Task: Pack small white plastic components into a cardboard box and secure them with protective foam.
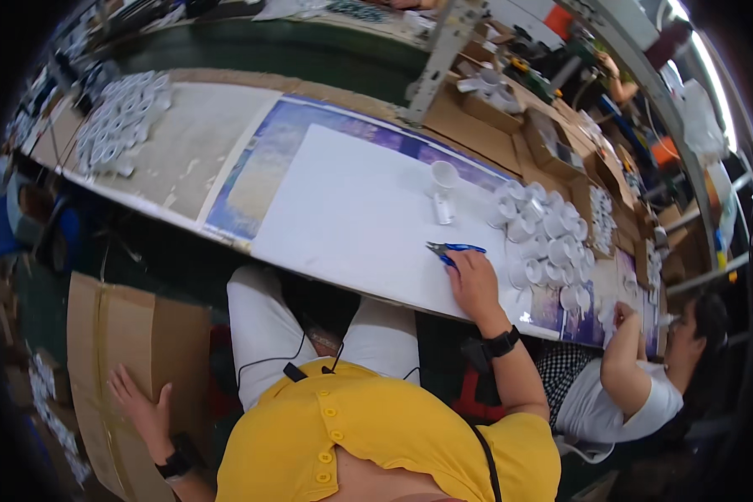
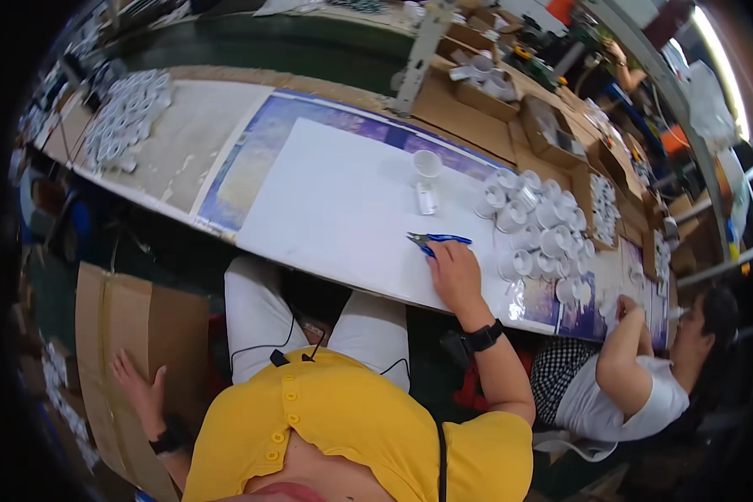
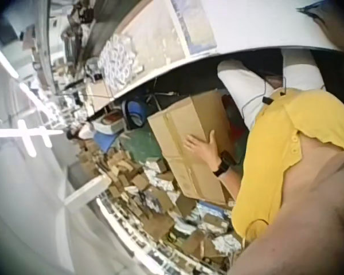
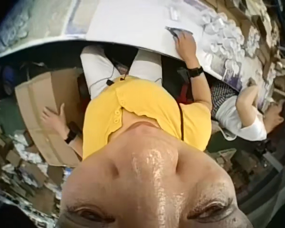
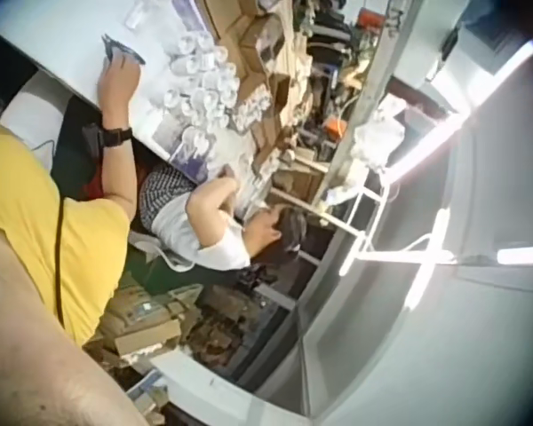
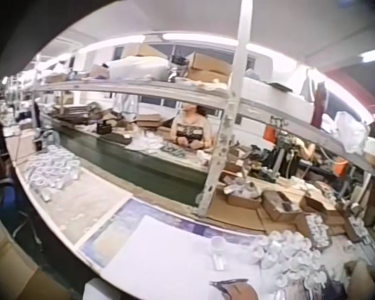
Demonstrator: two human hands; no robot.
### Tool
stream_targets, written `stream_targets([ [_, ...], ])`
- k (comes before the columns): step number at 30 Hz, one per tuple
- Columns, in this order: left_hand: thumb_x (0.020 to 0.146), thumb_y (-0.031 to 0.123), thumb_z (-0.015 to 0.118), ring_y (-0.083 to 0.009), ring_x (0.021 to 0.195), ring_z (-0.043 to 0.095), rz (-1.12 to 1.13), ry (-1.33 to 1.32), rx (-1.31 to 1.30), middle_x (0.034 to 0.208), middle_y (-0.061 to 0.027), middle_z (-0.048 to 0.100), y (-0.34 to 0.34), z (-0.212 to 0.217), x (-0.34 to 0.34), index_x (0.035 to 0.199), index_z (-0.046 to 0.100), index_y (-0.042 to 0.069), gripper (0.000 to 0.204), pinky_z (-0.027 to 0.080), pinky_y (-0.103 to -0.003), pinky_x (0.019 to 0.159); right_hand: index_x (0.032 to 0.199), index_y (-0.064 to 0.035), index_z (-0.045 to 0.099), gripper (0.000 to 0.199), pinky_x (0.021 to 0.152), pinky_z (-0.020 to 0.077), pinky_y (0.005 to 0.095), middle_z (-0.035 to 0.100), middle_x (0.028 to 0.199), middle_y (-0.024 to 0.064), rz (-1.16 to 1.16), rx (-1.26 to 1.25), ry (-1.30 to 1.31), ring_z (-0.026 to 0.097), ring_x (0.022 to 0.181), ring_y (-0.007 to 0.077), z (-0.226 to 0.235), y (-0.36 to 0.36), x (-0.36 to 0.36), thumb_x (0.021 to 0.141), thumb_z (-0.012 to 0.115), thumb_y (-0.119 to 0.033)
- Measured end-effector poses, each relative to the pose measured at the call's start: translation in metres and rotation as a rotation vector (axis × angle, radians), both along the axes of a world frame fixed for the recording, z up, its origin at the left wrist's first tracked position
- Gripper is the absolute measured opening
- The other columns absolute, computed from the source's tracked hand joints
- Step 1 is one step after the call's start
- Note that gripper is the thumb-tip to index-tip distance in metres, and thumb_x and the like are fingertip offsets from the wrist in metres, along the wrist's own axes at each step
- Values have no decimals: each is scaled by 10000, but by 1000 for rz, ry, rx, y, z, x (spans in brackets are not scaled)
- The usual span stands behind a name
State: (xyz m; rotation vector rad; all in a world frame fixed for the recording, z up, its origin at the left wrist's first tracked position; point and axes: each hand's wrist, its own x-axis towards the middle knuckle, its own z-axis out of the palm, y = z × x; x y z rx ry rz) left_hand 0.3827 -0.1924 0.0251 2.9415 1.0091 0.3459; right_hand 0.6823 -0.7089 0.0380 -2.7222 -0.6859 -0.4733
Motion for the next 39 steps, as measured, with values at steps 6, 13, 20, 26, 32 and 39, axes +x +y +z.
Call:
stream_targets([
  [6,710,244,724,-417,1341,186,-183,-174,-68,1439,-225,254,-22,4,86,1399,265,25,856,177,-497,1091,1005,-78,608,257,682,448,410,582,858,122,-1,-2,-26,565,797,318,-17,-6,-4,778,646,-192],
  [13,755,171,683,-446,1321,202,-682,-365,-212,1425,-226,278,-92,3,238,1385,270,-4,774,146,-497,1096,906,-87,645,188,654,454,390,622,792,92,52,-1,-5,586,736,296,51,-4,10,768,673,-212],
  [20,754,411,669,-446,1322,194,-797,-169,-157,1411,-236,288,-131,-9,305,1347,331,-15,805,139,-559,1073,883,-78,651,182,654,453,378,644,797,95,71,46,-197,597,746,287,129,8,87,740,697,-181],
  [26,764,541,603,-451,1334,156,-831,-57,-168,1422,-248,252,-127,-6,311,1347,331,-15,851,104,-591,1059,907,-95,644,182,649,451,385,635,785,83,139,63,-90,590,740,290,169,26,140,752,684,-184],
  [32,763,648,540,-463,1358,36,-877,171,-293,1480,-247,89,-115,2,318,1400,207,-22,982,46,-625,1043,943,-86,653,216,670,465,373,646,822,97,185,90,86,607,769,282,222,47,132,756,686,-188],
  [39,739,697,517,-466,1361,-32,-840,563,-408,1483,-271,14,-107,7,349,1424,115,-22,1071,25,-590,1069,1088,-95,607,351,710,487,400,648,886,124,-4,149,331,610,827,317,269,-18,95,785,662,-264],
])
